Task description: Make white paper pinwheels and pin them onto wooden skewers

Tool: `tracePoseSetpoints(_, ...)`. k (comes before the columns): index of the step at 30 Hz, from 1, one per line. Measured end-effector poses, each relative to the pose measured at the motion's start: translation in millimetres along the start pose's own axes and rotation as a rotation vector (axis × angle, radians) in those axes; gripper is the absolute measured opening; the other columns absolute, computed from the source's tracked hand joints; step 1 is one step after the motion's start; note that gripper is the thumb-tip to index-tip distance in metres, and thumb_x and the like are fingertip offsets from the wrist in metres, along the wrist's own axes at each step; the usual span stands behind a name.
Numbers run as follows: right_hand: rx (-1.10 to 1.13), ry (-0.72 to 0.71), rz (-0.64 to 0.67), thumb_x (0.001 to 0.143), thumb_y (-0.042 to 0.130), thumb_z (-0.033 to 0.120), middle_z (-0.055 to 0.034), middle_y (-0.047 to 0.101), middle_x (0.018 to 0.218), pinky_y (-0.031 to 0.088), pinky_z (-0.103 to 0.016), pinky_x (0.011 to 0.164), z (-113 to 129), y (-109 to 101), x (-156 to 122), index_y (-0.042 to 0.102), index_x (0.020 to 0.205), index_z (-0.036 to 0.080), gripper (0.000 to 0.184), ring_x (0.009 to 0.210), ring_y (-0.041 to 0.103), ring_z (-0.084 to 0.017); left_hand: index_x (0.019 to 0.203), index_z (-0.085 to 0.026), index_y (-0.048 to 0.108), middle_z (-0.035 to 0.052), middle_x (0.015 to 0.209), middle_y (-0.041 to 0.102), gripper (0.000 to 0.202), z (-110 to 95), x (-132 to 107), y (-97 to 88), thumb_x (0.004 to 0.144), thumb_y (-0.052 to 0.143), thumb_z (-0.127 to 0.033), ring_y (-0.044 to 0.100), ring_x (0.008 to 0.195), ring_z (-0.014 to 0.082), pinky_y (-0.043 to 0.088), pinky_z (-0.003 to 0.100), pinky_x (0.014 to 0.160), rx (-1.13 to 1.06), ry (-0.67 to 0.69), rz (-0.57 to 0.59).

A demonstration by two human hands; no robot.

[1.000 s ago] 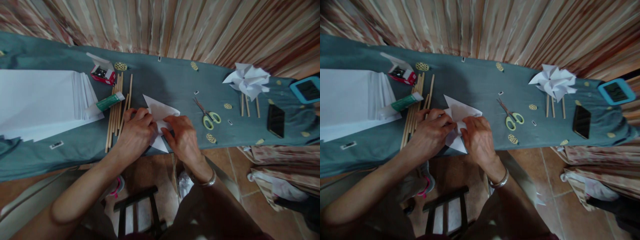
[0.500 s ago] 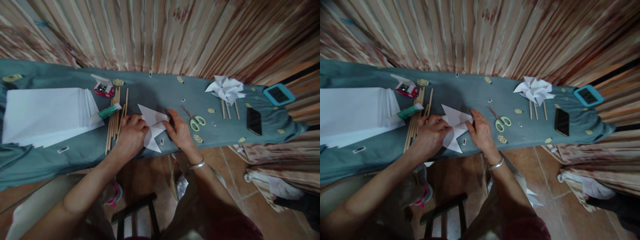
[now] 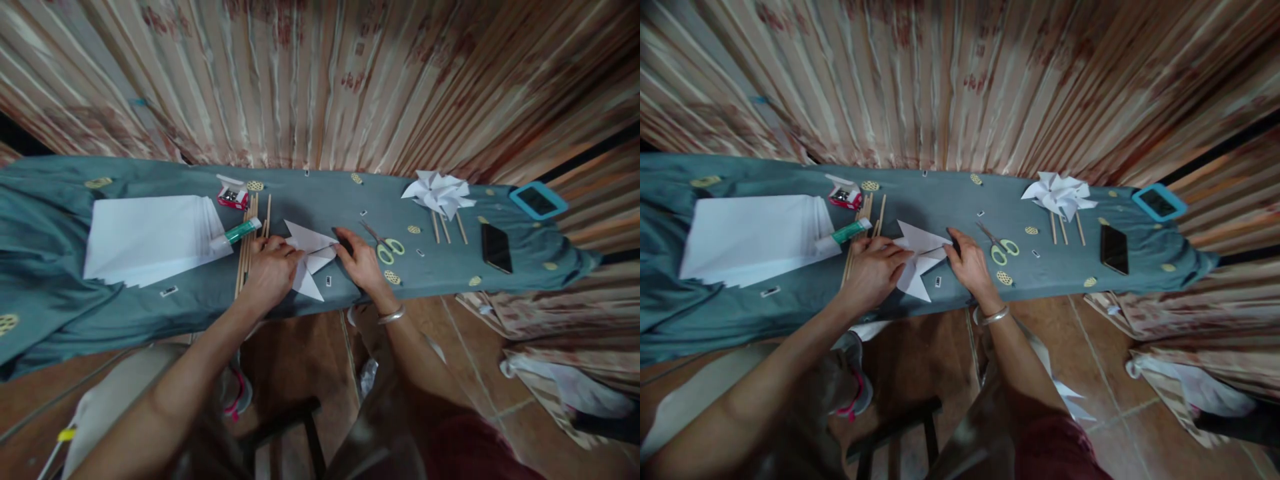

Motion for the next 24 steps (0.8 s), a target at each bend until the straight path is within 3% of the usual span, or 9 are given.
tracePoseSetpoints(8, -0.013, -0.048, 0.08, 0.096, 0.041, 0.031, -0.0153, 0.063, 0.133, 0.044, -0.044, 0.109, 8.4, 4.5, 8.2, 0.057, 0.132, 0.011, 0.044, 0.124, 0.059, -0.027, 0.119, -0.011, 0.065, 0.015, 0.106, 0.071, 0.032, -3.0, -20.7, -3.3, 0.093, 0.051, -0.023, 0.06, 0.105, 0.0313, 0.049, 0.049, 0.09, -0.049, 0.021, -0.016)
tracePoseSetpoints(12, -0.039, -0.037, 0.098, 0.097, 0.041, 0.033, -0.0136, 0.066, 0.13, 0.045, -0.044, 0.107, 10.5, 1.4, 7.3, 0.059, 0.131, 0.014, 0.042, 0.122, 0.061, -0.027, 0.135, -0.009, 0.051, 0.0188, 0.124, 0.062, 0.045, -2.9, -41.0, 4.5, 0.093, 0.05, -0.025, 0.063, 0.103, 0.0294, 0.055, 0.044, 0.087, -0.089, 0.008, -0.005)
tracePoseSetpoints(15, -0.036, -0.01, 0.094, 0.096, 0.043, 0.035, -0.0139, 0.07, 0.123, 0.048, -0.043, 0.103, 10.8, -5.2, 0.0, 0.061, 0.128, 0.014, 0.042, 0.114, 0.065, -0.027, 0.14, -0.012, 0.046, 0.0193, 0.137, 0.053, 0.049, -3.0, -47.3, 9.8, 0.093, 0.051, -0.025, 0.06, 0.115, 0.0309, 0.053, 0.045, 0.094, -0.12, 0.016, -0.024)
tracePoseSetpoints(24, 0.247, 0.187, 0.053, 0.09, 0.053, 0.043, -0.0072, 0.077, 0.089, 0.057, -0.036, 0.078, -21.4, -22.7, -26.3, 0.066, 0.118, 0.019, 0.04, 0.082, 0.072, -0.023, 0.144, -0.018, 0.04, 0.0151, 0.147, 0.046, 0.056, 10.4, -20.8, 12.1, 0.089, 0.052, -0.019, 0.049, 0.132, 0.0288, 0.042, 0.049, 0.111, -0.33, -0.083, -0.092)
Point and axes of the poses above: each hand's wrist, its own x-axis towards the middle knuckle, its own y-axis out of the palm, z = x × y, the point moved 5 cm from there along x, towards the middle knuckle
